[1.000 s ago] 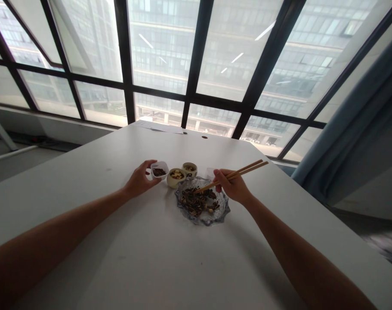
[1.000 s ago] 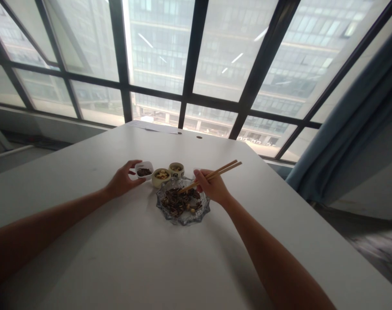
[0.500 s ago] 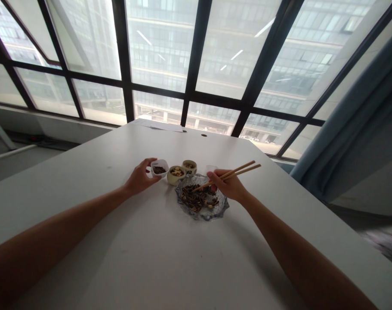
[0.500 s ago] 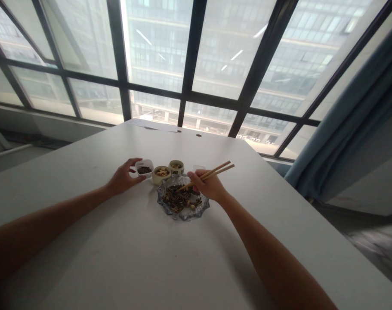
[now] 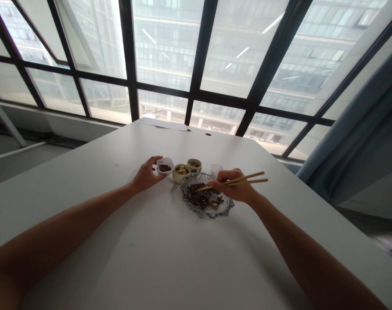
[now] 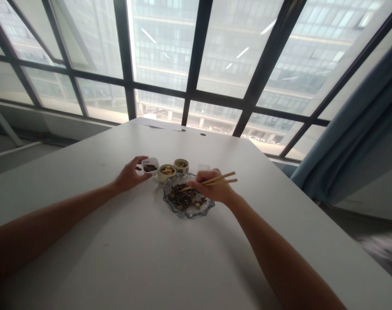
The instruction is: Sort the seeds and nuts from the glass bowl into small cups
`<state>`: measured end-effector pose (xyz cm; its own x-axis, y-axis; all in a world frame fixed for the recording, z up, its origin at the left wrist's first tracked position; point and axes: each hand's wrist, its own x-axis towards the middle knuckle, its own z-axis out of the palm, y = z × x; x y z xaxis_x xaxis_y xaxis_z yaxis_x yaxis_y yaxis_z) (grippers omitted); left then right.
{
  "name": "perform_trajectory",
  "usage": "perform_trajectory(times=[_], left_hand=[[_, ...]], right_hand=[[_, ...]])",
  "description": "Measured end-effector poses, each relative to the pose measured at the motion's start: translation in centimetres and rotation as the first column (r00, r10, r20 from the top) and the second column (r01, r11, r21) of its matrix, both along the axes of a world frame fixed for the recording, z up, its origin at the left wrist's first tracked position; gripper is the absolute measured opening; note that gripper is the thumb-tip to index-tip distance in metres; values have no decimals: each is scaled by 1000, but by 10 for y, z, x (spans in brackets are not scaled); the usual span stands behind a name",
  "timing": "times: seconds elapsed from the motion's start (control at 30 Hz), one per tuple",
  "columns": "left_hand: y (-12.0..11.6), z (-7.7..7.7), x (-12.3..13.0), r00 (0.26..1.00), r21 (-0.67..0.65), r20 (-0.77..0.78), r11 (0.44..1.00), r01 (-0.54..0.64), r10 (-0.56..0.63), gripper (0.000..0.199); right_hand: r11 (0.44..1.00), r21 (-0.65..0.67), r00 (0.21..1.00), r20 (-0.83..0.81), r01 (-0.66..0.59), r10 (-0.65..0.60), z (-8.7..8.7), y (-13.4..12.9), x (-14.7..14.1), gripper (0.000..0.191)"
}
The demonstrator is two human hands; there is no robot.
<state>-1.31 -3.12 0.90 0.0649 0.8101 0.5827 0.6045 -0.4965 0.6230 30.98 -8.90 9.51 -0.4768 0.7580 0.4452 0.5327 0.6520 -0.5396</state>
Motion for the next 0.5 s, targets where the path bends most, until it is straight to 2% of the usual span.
perform_trajectory(times=[0.13,0.3,0.5], left_hand=[[-1,1,1,1000,-12,5,1000,1,-1,65],[-2,2,1,1000,-5,10,1000,4,-4,63],[-2,2,1,1000,-20,8,1000,-1,1,63]], right_hand=[[1000,21,1000,23,-11,10,2,-4,-4,47],[999,-42,1000,-6,-18,17,3,-5,-4,45],[978,-207,978,-195,27,-68,-1,5,1,50]])
